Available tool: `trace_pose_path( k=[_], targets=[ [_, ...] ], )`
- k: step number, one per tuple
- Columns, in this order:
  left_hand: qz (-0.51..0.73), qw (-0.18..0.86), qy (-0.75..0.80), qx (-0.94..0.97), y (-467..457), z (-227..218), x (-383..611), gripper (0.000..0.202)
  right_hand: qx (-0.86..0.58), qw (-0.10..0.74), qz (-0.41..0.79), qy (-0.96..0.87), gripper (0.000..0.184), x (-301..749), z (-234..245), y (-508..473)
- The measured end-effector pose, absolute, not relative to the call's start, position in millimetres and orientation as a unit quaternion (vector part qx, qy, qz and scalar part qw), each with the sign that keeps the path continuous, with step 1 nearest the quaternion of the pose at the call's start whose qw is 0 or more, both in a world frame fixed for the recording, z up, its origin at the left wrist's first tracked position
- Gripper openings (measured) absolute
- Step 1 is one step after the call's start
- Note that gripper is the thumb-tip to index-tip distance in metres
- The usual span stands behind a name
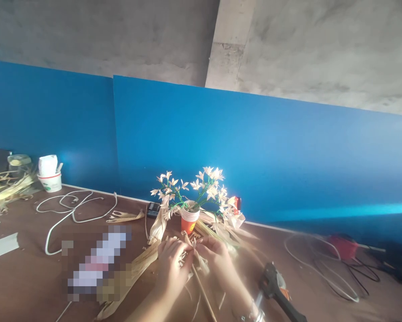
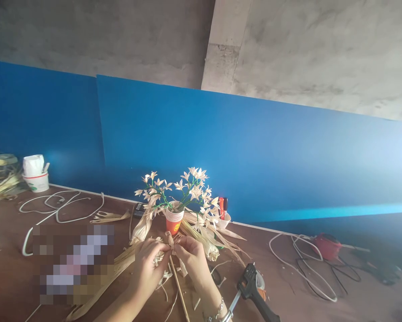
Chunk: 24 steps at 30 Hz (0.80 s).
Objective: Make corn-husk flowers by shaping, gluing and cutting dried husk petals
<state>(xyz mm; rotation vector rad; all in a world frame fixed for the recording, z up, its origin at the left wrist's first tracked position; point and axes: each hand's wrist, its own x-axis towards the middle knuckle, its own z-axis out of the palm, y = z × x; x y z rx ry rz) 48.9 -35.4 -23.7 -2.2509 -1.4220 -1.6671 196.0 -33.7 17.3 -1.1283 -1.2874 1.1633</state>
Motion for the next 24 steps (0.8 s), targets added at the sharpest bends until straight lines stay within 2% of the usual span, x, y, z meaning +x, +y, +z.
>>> trace_pose_path(
  k=[5, 16, 20, 24],
  targets=[
    [-0.520, 0.048, -0.442, -0.729, -36, -23, 48, 0.014, -0.432, 0.496, 0.488, -0.574, 0.037, 200, 16, -33],
    [-0.485, 0.069, -0.450, -0.747, -34, -36, 52, 0.016, -0.509, 0.466, 0.341, -0.639, 0.005, 196, 8, -32],
    [-0.492, 0.065, -0.454, -0.740, -33, -38, 53, 0.015, -0.531, 0.459, 0.267, -0.661, 0.004, 197, 7, -30],
    [-0.521, 0.051, -0.453, -0.722, -32, -40, 54, 0.015, -0.540, 0.468, 0.289, -0.637, 0.009, 193, 6, -31]
  ],
)
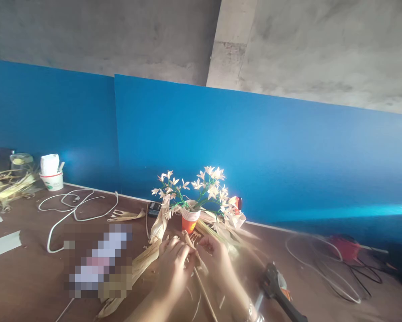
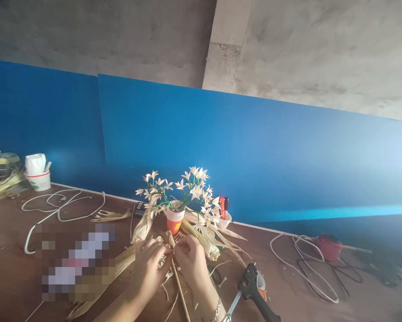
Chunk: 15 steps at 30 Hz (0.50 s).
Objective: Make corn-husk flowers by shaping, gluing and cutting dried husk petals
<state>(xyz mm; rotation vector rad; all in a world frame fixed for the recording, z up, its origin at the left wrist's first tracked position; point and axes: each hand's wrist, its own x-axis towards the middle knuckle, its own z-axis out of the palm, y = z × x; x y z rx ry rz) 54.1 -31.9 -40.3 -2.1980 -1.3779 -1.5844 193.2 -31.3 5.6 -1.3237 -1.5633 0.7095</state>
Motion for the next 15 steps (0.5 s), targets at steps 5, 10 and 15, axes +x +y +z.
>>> trace_pose_path(
  k=[5, 10, 15],
  targets=[
    [-0.526, 0.040, -0.446, -0.723, -33.7, -40.0, 53.5, 0.014, -0.544, 0.486, 0.322, -0.603, 0.014, 189.1, 9.8, -36.1],
    [-0.534, 0.047, -0.442, -0.720, -33.0, -39.7, 52.8, 0.016, -0.553, 0.492, 0.310, -0.597, 0.013, 186.9, 8.1, -36.7],
    [-0.538, 0.041, -0.439, -0.718, -33.3, -38.9, 53.5, 0.015, -0.574, 0.469, 0.279, -0.611, 0.009, 185.0, 5.2, -35.6]
  ],
)
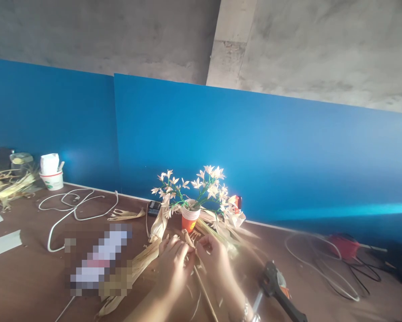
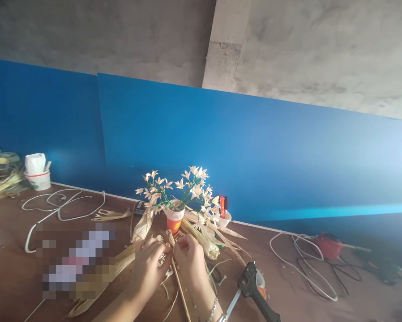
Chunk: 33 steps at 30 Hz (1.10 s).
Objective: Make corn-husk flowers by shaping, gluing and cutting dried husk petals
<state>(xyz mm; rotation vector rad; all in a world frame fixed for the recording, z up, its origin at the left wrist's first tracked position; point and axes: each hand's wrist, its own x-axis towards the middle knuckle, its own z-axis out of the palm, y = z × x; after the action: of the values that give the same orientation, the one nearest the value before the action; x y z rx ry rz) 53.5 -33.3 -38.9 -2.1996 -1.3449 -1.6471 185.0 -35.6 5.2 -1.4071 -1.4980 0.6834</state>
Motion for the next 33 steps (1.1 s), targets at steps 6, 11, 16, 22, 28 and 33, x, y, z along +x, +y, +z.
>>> trace_pose_path(
  k=[6, 11, 16, 22, 28, 33],
  targets=[
    [-0.538, 0.041, -0.443, -0.716, -35, -37, 53, 0.016, -0.560, 0.462, 0.284, -0.626, 0.009, 185, 6, -36],
    [-0.529, 0.052, -0.446, -0.720, -34, -38, 53, 0.015, -0.516, 0.495, 0.307, -0.628, 0.004, 187, -2, -34],
    [-0.535, 0.043, -0.444, -0.718, -33, -38, 53, 0.016, -0.442, 0.504, 0.225, -0.707, 0.032, 197, -5, -27],
    [-0.533, 0.039, -0.443, -0.720, -33, -41, 53, 0.015, -0.437, 0.482, 0.203, -0.732, 0.022, 197, -2, -26],
    [-0.540, 0.040, -0.441, -0.715, -31, -42, 53, 0.016, -0.443, 0.479, 0.240, -0.719, 0.021, 194, 2, -30],
    [-0.530, 0.034, -0.442, -0.723, -34, -38, 52, 0.015, -0.462, 0.477, 0.244, -0.707, 0.038, 197, 8, -32]
  ],
)
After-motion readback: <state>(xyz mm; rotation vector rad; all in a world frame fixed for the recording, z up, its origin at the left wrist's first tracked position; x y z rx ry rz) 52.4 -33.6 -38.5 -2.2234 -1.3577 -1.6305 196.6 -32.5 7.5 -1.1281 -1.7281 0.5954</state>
